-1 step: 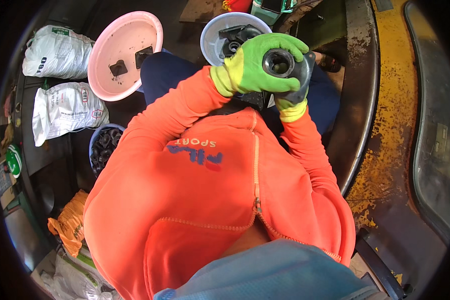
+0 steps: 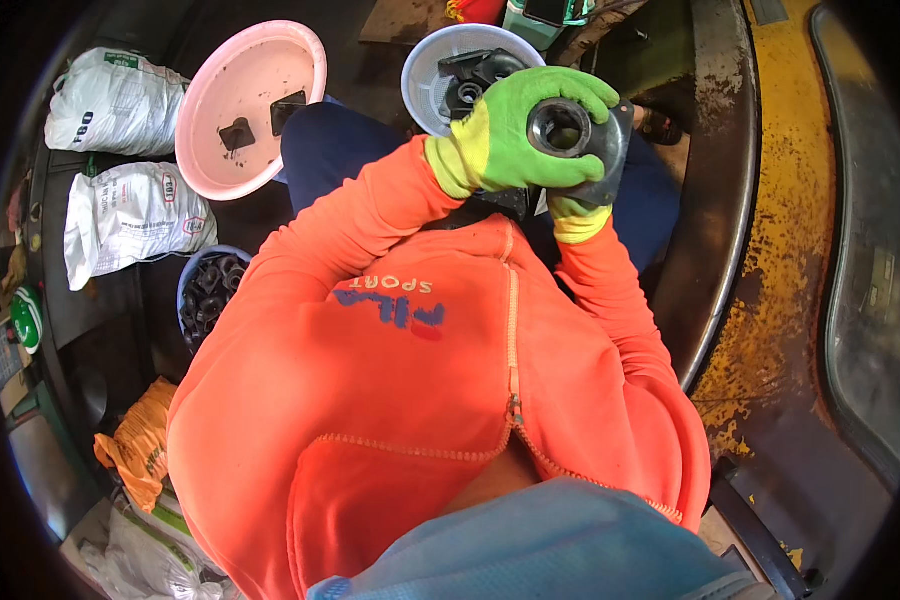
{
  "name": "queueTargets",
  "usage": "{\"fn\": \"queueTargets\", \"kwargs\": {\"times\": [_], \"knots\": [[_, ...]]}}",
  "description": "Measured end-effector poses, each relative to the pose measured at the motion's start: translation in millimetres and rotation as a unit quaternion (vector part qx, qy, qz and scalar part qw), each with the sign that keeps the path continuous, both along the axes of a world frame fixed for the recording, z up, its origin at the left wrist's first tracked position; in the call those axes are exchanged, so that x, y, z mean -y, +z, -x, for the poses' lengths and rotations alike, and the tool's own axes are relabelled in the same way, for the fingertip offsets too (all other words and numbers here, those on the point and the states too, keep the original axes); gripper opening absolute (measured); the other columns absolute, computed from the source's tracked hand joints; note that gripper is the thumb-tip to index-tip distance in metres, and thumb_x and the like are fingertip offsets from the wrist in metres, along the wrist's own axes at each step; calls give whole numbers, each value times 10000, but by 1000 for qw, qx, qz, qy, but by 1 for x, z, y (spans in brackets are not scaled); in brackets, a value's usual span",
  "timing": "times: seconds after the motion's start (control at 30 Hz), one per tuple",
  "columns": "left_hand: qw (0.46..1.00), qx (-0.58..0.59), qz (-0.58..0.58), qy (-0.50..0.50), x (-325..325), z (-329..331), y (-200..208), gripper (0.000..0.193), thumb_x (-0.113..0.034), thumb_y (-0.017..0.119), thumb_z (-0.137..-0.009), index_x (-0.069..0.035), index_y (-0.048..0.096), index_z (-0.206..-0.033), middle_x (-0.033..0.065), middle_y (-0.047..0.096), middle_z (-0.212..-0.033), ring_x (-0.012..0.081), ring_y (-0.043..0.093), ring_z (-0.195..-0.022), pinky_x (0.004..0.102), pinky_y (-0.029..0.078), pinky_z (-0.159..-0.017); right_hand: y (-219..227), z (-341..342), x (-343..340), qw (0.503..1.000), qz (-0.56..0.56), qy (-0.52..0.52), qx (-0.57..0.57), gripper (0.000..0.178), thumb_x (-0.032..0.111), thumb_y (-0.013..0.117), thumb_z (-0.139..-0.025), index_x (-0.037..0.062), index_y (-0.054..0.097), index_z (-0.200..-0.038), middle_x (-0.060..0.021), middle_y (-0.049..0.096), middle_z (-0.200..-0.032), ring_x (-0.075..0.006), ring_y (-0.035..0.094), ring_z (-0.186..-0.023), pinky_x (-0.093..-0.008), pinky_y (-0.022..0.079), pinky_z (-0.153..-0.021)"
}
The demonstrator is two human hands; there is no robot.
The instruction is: The person sits on the floor and cleans dark metal parts using a wire brush and a cloth. They pick up parts from a pink basin, scrub them over a black tray, and place the cleaned items into a white bowl. The person also inspects the parts by hand and uses a machine to process them.
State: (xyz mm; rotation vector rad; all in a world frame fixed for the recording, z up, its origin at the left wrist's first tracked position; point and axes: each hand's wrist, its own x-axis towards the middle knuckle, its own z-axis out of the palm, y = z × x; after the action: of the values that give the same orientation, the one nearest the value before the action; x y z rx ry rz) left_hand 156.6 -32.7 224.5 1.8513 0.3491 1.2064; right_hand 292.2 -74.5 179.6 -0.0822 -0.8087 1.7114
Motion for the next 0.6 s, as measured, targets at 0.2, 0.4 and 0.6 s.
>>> {"fn": "queueTargets", "kwargs": {"times": [0.2,0.4,0.6], "knots": [[989,72,37,120,7,-11,-7,370,-134,793,-608,-55,629,-931,91,671,-990,213,646,-889,325,511,-801,-1,16,-5,987,-30,-109,112,331,209,497,-923,91,446,-1228,-54,479,-1207,-137,442,-1159,-284,369,-977],[999,21,19,36,2,6,5,358,-61,734,-659,-27,612,-994,106,644,-1047,220,597,-963,338,471,-847,32,9,-1,821,-142,-275,479,391,139,674,-775,37,542,-1129,-92,580,-1063,-214,580,-974,-320,480,-814],[996,2,32,-88,-3,14,11,326,-85,742,-638,-31,617,-934,106,655,-1006,259,599,-945,361,471,-828,49,-6,4,692,-346,-247,583,364,157,704,-727,36,613,-1058,-112,624,-1048,-264,610,-955,-346,501,-792]]}}
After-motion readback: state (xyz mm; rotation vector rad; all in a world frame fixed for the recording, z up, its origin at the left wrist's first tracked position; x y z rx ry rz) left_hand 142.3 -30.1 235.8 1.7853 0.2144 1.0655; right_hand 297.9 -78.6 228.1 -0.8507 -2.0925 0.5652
